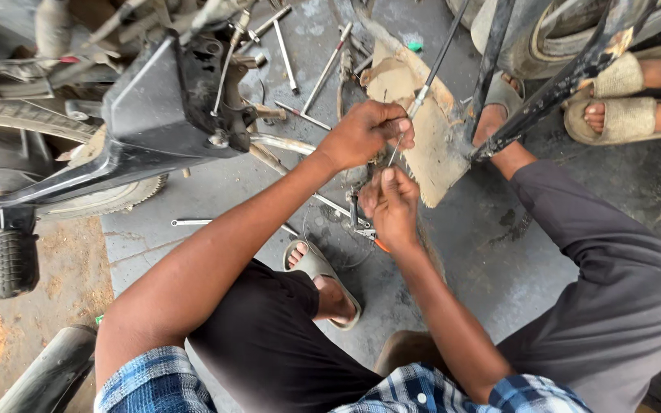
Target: The person works on the internal components of a motorcycle while sitting on the ground, handling a small mechanical part and thin wires with their hands and with assistance from another person who holds elements in place.
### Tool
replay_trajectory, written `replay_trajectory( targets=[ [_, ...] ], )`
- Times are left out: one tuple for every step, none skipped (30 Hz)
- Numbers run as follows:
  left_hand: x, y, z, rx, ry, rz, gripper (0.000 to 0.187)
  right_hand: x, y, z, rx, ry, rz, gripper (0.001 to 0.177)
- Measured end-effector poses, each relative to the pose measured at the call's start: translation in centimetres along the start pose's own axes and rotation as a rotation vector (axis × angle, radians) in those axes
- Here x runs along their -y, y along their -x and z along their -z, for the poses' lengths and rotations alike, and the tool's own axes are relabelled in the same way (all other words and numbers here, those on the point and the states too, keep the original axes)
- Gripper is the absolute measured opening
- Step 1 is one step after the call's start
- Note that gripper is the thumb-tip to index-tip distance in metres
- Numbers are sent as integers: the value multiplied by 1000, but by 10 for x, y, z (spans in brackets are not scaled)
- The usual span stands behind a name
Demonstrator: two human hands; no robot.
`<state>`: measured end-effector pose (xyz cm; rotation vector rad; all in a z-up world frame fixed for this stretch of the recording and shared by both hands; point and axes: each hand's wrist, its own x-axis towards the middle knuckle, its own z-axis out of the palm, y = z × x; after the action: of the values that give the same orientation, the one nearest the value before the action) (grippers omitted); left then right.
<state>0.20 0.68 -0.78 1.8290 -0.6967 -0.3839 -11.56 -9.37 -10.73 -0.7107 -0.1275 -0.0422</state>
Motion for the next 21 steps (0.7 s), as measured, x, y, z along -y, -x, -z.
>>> replay_trajectory(
  targets=[
    [1,-1,-2,14,26,-36,24,4,-4,5,-9,1,0,34],
    [0,-2,-4,20,31,-29,24,10,-15,10,-11,52,53,34],
    [-1,-4,-6,-22,-19,-17,22,14,-22,12,-14,104,106,35],
    [-4,-2,-6,-70,-72,-2,20,14,-24,10,-18,100,98,35],
    [-7,1,-5,-70,-71,8,20,14,-25,7,-7,88,81,34],
    [-11,1,-2,-77,-108,20,21,15,-26,4,9,79,66,34],
    [-14,2,0,-85,-146,32,23,12,-22,-1,11,77,61,34],
    [-15,4,0,-88,-139,34,23,8,-14,-6,1,23,33,33],
    [-15,6,1,-66,-96,32,23,7,-6,-7,-10,-31,4,33],
    [-15,6,2,-40,-58,25,24,8,-2,-6,-10,-27,4,33],
    [-15,4,0,-41,-55,23,24,10,2,-4,5,-5,4,32],
    [-14,3,-1,-26,-79,7,24,10,3,-2,19,13,6,31],
    [-13,1,-1,-12,-103,-8,24,13,-3,3,18,14,8,31],
    [-11,0,-1,-11,-102,-5,24,19,-14,10,-10,-19,48,28],
    [-9,-2,-1,-50,-127,5,23,23,-23,15,-37,-53,89,26],
    [-8,-3,-1,-91,-152,15,22,25,-29,17,-38,-54,85,26],
    [-7,1,1,-92,-152,18,22,27,-34,18,-33,139,48,30],
    [-8,4,5,-88,-146,25,22,30,-37,18,-26,335,15,34],
    [-9,6,7,-84,-140,32,23,29,-33,15,-25,337,17,34],
    [-10,6,6,-82,-138,27,23,24,-24,10,15,242,-4,31],
    [-10,7,4,-50,-92,-3,22,21,-17,8,56,148,-25,28]
  ],
)
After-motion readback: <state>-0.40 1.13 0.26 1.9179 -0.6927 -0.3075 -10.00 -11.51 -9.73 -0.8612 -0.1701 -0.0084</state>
